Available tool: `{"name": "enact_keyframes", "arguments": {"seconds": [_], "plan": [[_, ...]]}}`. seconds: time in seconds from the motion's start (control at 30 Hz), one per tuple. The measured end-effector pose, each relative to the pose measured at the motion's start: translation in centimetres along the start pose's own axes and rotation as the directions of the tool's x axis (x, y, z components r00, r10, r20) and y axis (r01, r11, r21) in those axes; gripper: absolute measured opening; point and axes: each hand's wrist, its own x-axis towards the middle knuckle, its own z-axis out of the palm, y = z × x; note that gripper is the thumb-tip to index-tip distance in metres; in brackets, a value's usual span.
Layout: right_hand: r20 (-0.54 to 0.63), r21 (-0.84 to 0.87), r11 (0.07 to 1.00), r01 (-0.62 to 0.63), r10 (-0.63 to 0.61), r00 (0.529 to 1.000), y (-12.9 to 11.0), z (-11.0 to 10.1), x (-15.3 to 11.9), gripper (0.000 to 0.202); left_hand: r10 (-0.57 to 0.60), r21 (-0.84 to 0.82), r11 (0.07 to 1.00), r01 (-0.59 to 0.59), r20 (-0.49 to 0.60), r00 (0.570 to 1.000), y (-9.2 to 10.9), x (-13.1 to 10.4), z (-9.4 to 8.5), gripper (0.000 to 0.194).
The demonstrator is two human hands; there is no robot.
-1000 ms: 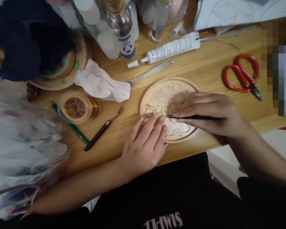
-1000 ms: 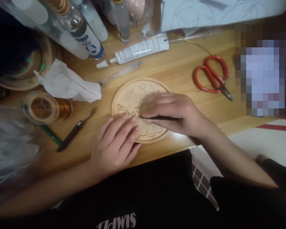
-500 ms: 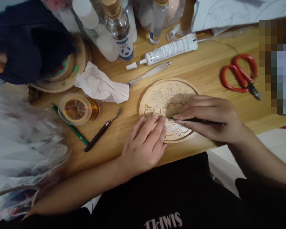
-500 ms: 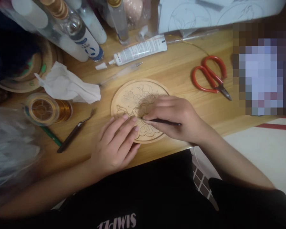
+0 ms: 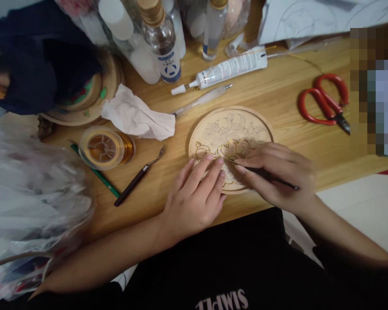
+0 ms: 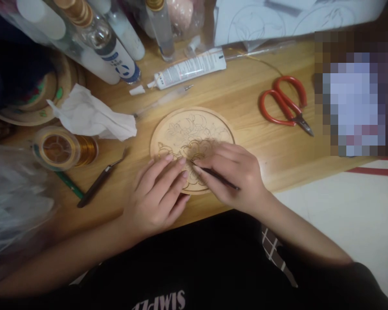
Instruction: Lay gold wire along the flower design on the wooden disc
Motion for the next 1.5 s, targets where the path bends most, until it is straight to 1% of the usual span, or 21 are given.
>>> {"name": "enact_keyframes", "arguments": {"seconds": [0.2,0.37,0.53,0.63,1.0,1.13,1.27,1.33,1.5], "plan": [[-0.039,-0.033,0.999,-0.038,0.036,0.999,-0.5,0.4,-0.2,0.012,-0.003,0.021,1.0,0.003,-0.025,1.0,0.1,-0.3,0.3,0.032],[-0.11,-0.051,0.998,-0.041,0.035,0.993,-0.6,0.9,-0.6,0.013,-0.027,-0.006,1.0,0.027,-0.033,0.999,0.3,-0.6,0.6,0.033],[-0.163,-0.032,0.999,-0.033,0.027,0.986,-0.8,1.1,-1.2,0.019,-0.019,0.035,0.999,0.02,-0.022,1.0,0.2,-0.3,0.3,0.029],[-0.179,-0.043,0.998,-0.044,0.035,0.983,-1.0,1.3,-1.4,0.019,-0.006,0.052,0.999,0.007,-0.012,1.0,0.2,-0.2,0.1,0.029],[-0.172,-0.09,0.995,-0.045,0.029,0.985,-1.3,1.8,-0.8,0.019,-0.008,0.023,1.0,0.008,-0.003,1.0,0.1,-0.3,0.1,0.031],[-0.157,-0.121,0.992,-0.031,0.012,0.988,-1.3,1.9,-0.9,0.019,-0.024,-0.014,1.0,0.024,-0.017,1.0,0.2,-0.5,0.4,0.032],[-0.14,-0.143,0.99,0.004,-0.024,0.99,-1.3,2.1,-0.9,0.019,-0.018,0.008,1.0,0.018,-0.024,1.0,0.2,-0.5,0.4,0.03],[-0.147,-0.129,0.992,0.004,-0.023,0.989,-1.2,2.2,-0.8,0.018,-0.015,0.005,1.0,0.015,-0.021,1.0,0.1,-0.4,0.3,0.03],[-0.157,-0.028,0.999,-0.037,0.032,0.987,-1.0,2.2,-0.6,0.015,-0.026,-0.019,0.999,0.026,-0.01,1.0,0.2,-0.6,0.4,0.032]]}}
